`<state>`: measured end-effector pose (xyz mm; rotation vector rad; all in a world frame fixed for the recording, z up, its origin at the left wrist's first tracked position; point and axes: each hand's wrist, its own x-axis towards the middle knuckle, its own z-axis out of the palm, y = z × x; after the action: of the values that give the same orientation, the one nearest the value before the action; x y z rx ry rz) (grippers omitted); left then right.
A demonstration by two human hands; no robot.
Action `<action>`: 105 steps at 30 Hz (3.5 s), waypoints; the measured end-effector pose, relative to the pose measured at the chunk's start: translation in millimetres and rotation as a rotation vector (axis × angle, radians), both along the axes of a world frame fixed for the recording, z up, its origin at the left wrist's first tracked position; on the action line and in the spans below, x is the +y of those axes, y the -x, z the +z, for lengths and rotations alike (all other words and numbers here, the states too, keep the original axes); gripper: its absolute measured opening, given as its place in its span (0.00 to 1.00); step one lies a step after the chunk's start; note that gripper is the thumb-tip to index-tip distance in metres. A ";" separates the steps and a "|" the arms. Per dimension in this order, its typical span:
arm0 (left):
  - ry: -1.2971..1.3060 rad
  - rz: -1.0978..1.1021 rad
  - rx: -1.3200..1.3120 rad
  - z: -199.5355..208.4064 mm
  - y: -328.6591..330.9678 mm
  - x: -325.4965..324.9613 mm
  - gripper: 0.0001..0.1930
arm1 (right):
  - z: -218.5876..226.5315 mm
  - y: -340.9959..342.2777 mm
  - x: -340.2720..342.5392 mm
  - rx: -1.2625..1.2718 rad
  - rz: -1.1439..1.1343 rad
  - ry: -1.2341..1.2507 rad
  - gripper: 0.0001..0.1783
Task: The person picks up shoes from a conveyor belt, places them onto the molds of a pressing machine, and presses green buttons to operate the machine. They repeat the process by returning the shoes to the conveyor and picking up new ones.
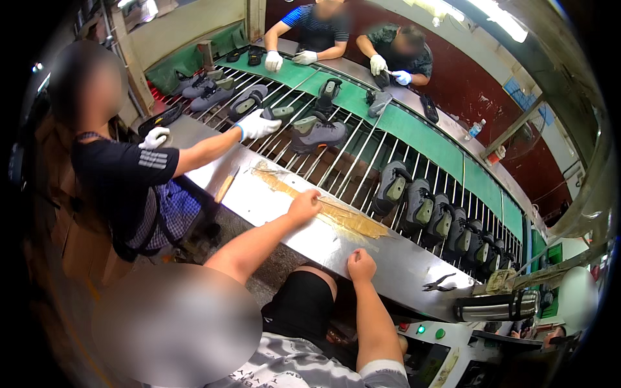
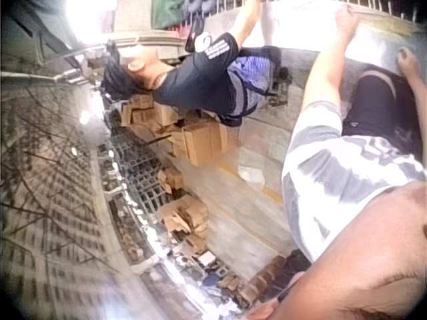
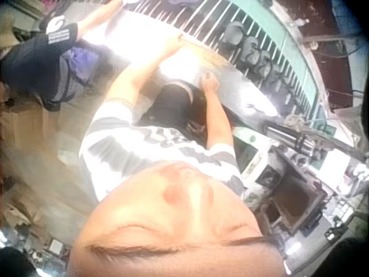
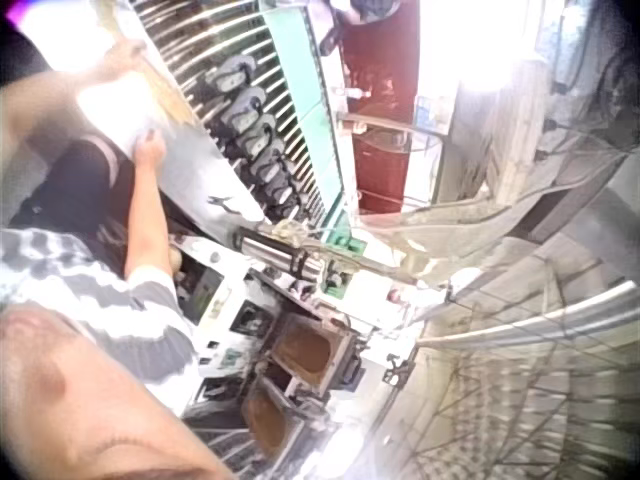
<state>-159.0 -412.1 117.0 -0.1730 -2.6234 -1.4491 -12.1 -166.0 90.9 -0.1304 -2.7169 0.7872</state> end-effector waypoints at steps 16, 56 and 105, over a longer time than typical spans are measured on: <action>0.539 -0.007 -0.564 44.8 345.3 -78.1 0.47 | -14.6 33.1 -8.0 -0.099 -0.066 -0.079 0.05; -0.419 -1.693 -1.150 88.8 -393.0 308.4 0.17 | 164.5 -520.3 129.1 0.700 -0.863 1.545 0.50; 0.280 -2.202 -0.137 -32.3 -616.5 419.7 0.12 | 18.3 -801.5 62.1 1.820 -1.592 1.677 0.23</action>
<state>457.5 7.6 84.7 -3.5672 -1.7972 -0.8219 789.4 -103.9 109.2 -0.9578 0.3999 1.1266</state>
